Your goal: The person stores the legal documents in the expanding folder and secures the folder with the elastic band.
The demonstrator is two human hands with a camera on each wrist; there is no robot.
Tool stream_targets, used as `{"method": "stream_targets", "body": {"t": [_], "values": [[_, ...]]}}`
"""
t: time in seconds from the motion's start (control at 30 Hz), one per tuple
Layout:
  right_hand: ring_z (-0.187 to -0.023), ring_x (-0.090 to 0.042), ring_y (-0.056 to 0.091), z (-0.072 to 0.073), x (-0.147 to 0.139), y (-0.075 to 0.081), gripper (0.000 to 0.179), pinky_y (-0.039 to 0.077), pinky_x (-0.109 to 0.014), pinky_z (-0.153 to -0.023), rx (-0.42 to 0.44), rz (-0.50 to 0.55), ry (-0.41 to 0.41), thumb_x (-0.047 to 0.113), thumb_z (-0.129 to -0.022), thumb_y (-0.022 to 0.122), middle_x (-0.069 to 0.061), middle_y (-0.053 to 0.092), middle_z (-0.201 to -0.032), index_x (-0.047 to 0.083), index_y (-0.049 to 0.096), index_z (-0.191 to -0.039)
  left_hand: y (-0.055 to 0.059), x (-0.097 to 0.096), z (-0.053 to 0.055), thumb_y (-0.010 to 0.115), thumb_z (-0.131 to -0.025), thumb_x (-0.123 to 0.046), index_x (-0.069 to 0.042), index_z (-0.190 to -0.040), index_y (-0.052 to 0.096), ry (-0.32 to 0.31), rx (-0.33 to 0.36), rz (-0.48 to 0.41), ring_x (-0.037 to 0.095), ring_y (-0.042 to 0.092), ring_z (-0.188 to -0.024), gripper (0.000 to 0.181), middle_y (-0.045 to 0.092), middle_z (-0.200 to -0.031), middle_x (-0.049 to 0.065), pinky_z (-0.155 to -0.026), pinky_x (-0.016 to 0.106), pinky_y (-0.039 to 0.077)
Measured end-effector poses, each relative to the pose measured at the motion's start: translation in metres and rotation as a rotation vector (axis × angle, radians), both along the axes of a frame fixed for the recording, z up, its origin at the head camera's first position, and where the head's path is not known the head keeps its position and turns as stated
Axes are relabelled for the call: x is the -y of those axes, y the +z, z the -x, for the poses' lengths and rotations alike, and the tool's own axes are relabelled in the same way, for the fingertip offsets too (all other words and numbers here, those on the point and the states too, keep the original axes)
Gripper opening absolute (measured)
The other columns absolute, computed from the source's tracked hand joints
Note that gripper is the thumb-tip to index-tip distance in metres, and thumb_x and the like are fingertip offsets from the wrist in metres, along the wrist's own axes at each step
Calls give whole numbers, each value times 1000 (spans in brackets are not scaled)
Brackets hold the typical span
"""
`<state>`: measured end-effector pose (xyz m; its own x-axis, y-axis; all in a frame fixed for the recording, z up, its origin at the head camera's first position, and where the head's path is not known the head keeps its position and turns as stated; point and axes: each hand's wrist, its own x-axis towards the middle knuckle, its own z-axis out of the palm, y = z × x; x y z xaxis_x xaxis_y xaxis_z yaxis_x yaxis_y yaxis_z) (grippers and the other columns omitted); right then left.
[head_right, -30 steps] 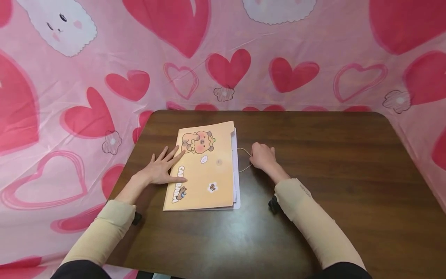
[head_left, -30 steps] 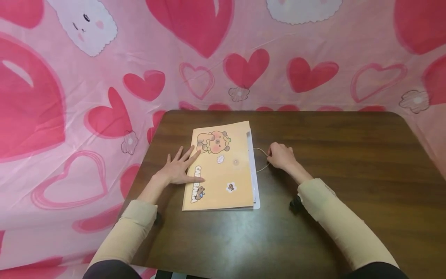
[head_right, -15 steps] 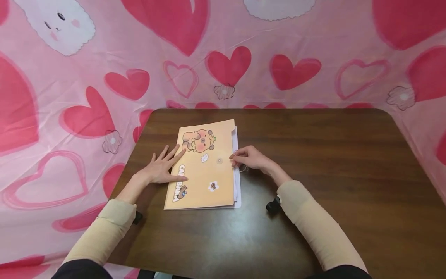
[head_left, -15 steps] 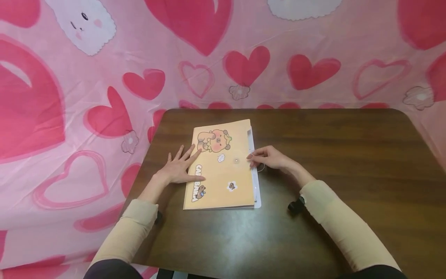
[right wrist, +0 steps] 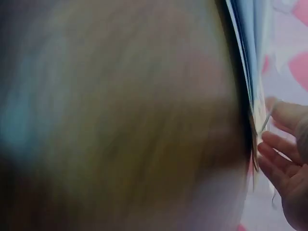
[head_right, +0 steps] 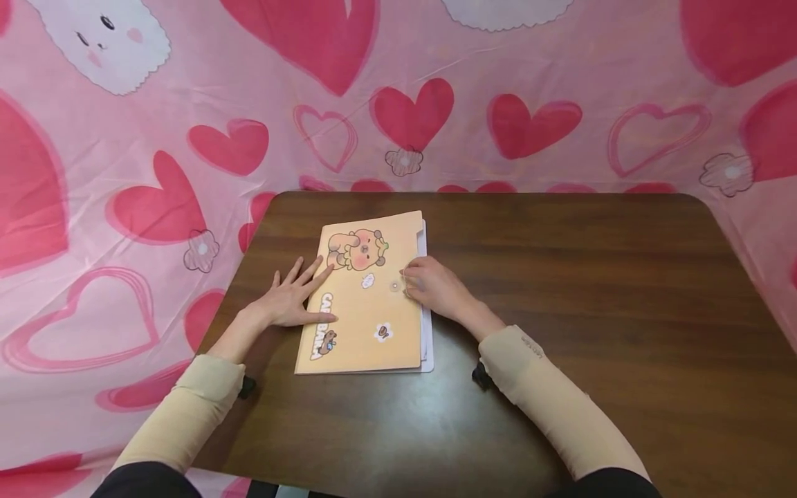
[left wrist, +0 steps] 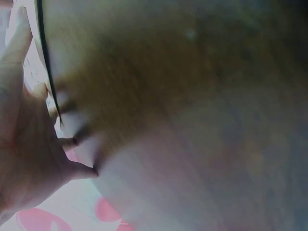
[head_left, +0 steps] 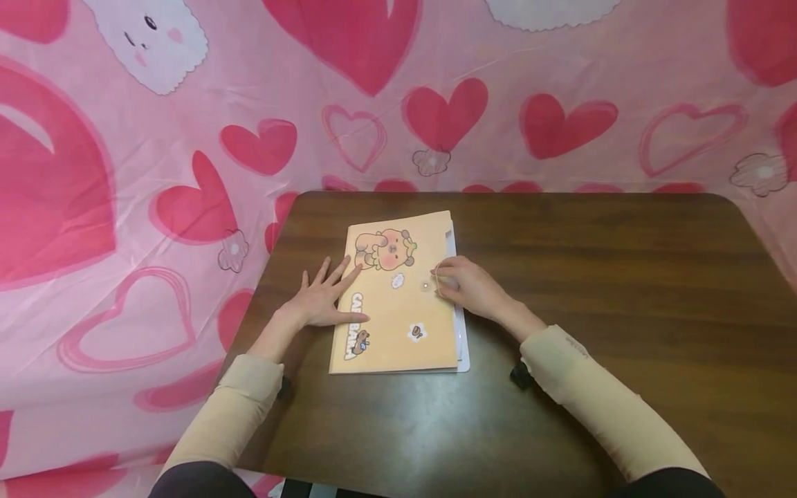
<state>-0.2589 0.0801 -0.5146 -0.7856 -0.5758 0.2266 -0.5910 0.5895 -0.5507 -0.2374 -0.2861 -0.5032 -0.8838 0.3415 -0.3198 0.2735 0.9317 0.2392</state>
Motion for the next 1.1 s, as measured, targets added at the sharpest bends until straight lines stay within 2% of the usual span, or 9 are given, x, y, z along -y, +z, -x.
{"method": "stream_targets", "body": {"t": [0.1,0.2,0.3,0.43,0.63,0.77,0.93,1.03,1.1], "values": [[-124,-36,63,3,4,-11,32,57,-51,-110,-65,-69,73,17,-98,84,-19,72,-130,1,78,-125,1,-2,-3,69,-89,-84,-35,-178,6,3,0,-6,49,-10,-171,119,-8,-188,1,-125,90,-4],[-124,-36,61,10,9,-23,35,53,-53,-111,-69,-64,117,21,-98,85,-19,71,-130,2,76,-126,4,-2,-7,71,-90,-81,-34,-178,7,12,1,-15,50,-10,-171,119,-7,-188,2,-125,90,-5],[-122,-37,61,14,17,-31,37,51,-55,-105,-64,-48,143,24,-98,85,-18,70,-130,5,75,-128,6,-1,-10,71,-90,-80,-33,-178,7,15,5,-17,50,-10,-171,119,-7,-188,3,-125,90,-5],[-119,-35,59,8,31,-22,35,47,-55,-98,-17,-39,154,22,-95,86,-14,69,-127,10,74,-126,6,1,-13,71,-90,-80,-33,-178,6,11,12,-7,51,-11,-171,119,-8,-188,4,-124,90,-5],[-118,-35,59,-8,49,11,34,47,-54,-98,12,-183,139,21,-97,82,-15,68,-128,10,72,-128,5,4,-15,71,-90,-81,-33,-178,6,17,13,-10,51,-11,-171,119,-8,-188,4,-124,91,-6],[-114,-34,58,-7,54,15,28,46,-49,-93,39,-261,140,20,-97,78,-13,66,-126,14,69,-123,4,4,-17,71,-90,-80,-33,-178,6,20,14,-15,51,-12,-171,119,-9,-188,3,-124,91,-6],[-103,-29,51,-2,57,22,16,36,-39,-81,97,-347,109,14,-93,72,-7,56,-111,19,63,-105,4,1,-14,71,-90,-79,-33,-178,6,16,14,-19,50,-13,-171,119,-10,-188,3,-125,90,-6],[-100,-29,49,-1,56,26,14,32,-38,-79,138,-359,85,10,-93,70,-7,51,-107,18,62,-100,5,-1,-12,70,-90,-79,-34,-178,5,16,7,-20,50,-13,-171,119,-10,-188,2,-125,89,-7],[-101,-30,50,-1,51,27,14,34,-39,-80,143,-348,67,9,-93,70,-8,54,-109,17,65,-104,5,-3,-10,71,-90,-79,-34,-178,5,14,5,-27,49,-14,-171,118,-10,-188,1,-125,89,-8]]}}
